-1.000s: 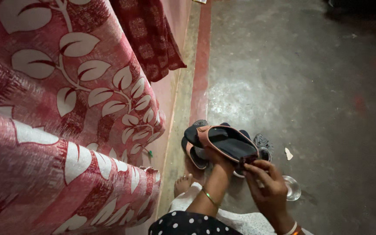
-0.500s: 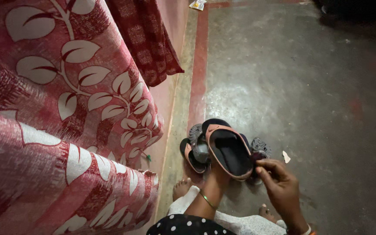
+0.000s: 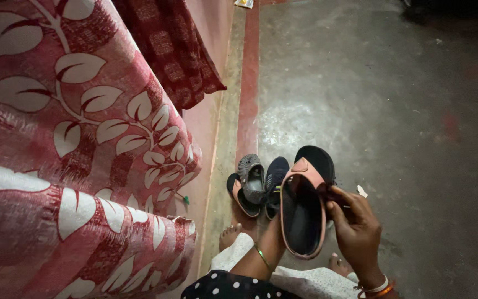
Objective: The person cleans a pair of pink and black slip-on shoes using a cloth and water from a metal bowl. They wipe the shoes repeatedly, focusing on the upper and sole areas, and place the cleaned shoes back on the floor.
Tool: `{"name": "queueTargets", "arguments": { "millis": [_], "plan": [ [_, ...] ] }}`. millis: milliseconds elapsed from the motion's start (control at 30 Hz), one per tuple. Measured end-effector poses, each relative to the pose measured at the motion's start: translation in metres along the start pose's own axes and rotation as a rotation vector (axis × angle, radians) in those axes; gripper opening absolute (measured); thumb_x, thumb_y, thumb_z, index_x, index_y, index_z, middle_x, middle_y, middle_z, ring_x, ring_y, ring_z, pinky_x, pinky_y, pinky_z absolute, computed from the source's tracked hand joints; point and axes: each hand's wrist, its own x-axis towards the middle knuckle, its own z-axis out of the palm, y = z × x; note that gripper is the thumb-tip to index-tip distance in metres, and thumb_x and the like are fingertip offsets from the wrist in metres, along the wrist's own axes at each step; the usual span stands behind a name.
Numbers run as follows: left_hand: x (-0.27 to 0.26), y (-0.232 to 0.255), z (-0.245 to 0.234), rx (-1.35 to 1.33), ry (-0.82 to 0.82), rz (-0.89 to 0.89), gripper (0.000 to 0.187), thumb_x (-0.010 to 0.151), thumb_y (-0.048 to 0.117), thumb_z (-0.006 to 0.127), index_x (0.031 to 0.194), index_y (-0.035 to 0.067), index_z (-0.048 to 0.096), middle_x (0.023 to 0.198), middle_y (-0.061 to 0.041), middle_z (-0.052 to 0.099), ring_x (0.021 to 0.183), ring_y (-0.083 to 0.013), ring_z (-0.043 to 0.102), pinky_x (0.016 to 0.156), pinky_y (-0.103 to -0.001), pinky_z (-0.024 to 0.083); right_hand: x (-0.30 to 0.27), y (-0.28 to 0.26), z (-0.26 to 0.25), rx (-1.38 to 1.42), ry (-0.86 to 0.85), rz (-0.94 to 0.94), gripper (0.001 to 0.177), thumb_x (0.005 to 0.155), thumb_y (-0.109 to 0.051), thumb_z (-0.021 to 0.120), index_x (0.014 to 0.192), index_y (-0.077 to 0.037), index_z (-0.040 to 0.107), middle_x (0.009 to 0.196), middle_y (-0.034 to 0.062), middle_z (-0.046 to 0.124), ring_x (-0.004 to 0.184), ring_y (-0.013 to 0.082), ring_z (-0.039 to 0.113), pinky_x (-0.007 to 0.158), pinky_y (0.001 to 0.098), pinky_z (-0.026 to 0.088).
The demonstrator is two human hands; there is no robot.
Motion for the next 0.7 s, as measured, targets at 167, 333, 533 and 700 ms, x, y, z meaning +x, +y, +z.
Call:
{"name": "queueTargets", "arguments": {
  "millis": [167,333,533,700],
  "plan": [
    [0.014,0.005,0.005,-0.064,0.084,0.109,0.070,0.094,0.056,0.059,0.133,-0.003,0.056,0.129,-0.015,0.065,0.113,-0.0256,0.062,0.097,-0.039,0.051,0.001,0.013,0.000,0.094,-0.091,-0.029,0.025,0.096,-0.002,0.067,0.120,0.000,0.073,0.114,0.0116,0.073,0.101,0.0178,0.072,0.086,0.0277,0.060],
    [0.017,0.027,-0.007,-0.129,0.311,0.239,0.070,0.094,0.055,0.059,0.133,-0.002,0.055,0.130,-0.015,0.065,0.114,-0.0260,0.062,0.098,-0.040,0.051,-0.010,0.016,-0.003,0.015,-0.182,-0.038,0.024,0.090,-0.003,0.070,0.113,-0.005,0.076,0.115,0.0073,0.075,0.099,0.0150,0.075,0.085,0.0265,0.063],
    [0.024,0.027,-0.013,-0.146,0.624,0.308,0.069,0.094,0.054,0.060,0.133,-0.002,0.055,0.130,-0.015,0.064,0.114,-0.0265,0.062,0.098,-0.040,0.051,-0.019,0.021,0.003,-0.161,-0.057,-0.067,0.026,0.087,-0.005,0.073,0.112,-0.008,0.075,0.114,0.0069,0.074,0.091,0.0161,0.074,0.069,0.0284,0.060],
    [0.037,0.022,-0.016,-0.138,0.825,0.340,0.069,0.093,0.054,0.061,0.133,-0.002,0.054,0.130,-0.015,0.064,0.115,-0.0269,0.062,0.098,-0.041,0.051,-0.017,0.032,0.018,-0.095,0.004,-0.123,0.026,0.090,-0.004,0.072,0.116,-0.004,0.069,0.117,0.0103,0.066,0.104,0.0206,0.071,0.084,0.0300,0.060]
  ]
}}
